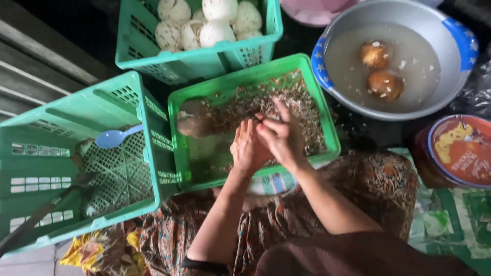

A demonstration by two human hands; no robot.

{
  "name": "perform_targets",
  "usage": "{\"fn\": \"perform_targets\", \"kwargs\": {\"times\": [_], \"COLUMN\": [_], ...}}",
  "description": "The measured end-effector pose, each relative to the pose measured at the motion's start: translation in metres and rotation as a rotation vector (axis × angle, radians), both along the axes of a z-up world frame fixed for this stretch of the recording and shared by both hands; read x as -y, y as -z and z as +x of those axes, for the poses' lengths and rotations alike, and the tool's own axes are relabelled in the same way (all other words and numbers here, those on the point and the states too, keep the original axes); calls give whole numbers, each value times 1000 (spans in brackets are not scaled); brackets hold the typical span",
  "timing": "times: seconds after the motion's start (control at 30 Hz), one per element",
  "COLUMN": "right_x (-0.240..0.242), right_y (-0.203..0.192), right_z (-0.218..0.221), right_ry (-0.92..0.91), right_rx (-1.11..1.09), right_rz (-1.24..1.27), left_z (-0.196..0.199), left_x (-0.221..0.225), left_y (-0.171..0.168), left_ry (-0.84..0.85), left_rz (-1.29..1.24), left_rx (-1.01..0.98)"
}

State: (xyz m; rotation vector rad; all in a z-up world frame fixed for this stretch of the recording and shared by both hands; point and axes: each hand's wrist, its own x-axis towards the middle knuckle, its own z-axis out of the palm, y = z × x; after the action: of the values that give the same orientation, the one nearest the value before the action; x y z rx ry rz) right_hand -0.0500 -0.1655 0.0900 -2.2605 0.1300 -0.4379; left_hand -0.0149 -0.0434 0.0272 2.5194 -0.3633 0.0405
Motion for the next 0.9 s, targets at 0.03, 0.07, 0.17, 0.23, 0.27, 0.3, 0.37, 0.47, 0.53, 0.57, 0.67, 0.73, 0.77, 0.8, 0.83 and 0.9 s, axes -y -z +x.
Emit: {"fn": "perform_targets", "kwargs": {"times": [0.03, 0.07, 0.17, 0.23, 0.27, 0.3, 0.37, 0.47, 0.53, 0.57, 0.67, 0.73, 0.77, 0.8, 0.83, 0.9], "right_x": [2, 3, 37, 39, 23, 3, 7, 39, 58, 60, 42, 18, 7, -5, -5, -7], "right_y": [-7, -14, 64, 61, 17, -22, -23, 42, 81, 86, 65, 46, 41, 35, 39, 49], "right_z": [2, 3, 35, 38, 26, 3, 12, 55, 62, 55, 24, 3, -8, -20, -15, -11], "right_ry": [0, 9, 14, 22, 9, -12, -43, -65, -48, -109, -60, 48, 37, 28, 30, 70], "right_rx": [-20, -48, -103, -146, -115, -110, -156, -306, -448, -363, -141, 15, 201, 383, 379, 448], "right_rz": [5, 12, -42, -108, -97, -81, -70, 69, 193, 201, 319, 430, 210, -13, -14, 147], "left_z": [-3, -7, -8, -5, 0, -7, -1, -4, -11, -10, -2, 2, 2, 2, 3, 0], "left_x": [0, 1, 2, 3, 3, -1, 3, -1, -2, -3, -3, -3, 0, 1, 0, -6], "left_y": [-7, -14, -30, -30, -24, -14, -8, -24, -33, -35, -54, -62, -62, -61, -62, -60], "left_ry": [0, 21, 34, 37, 28, 12, 19, 48, 76, 44, -15, -43, -9, 25, 28, 38], "left_rz": [5, -27, -49, -44, -47, -45, -60, -74, -80, -59, 1, 44, 78, 111, 112, 91], "left_rx": [-20, -13, 8, 8, -5, -43, -27, 10, -7, -16, -168, -291, -317, -343, -346, -261]}}
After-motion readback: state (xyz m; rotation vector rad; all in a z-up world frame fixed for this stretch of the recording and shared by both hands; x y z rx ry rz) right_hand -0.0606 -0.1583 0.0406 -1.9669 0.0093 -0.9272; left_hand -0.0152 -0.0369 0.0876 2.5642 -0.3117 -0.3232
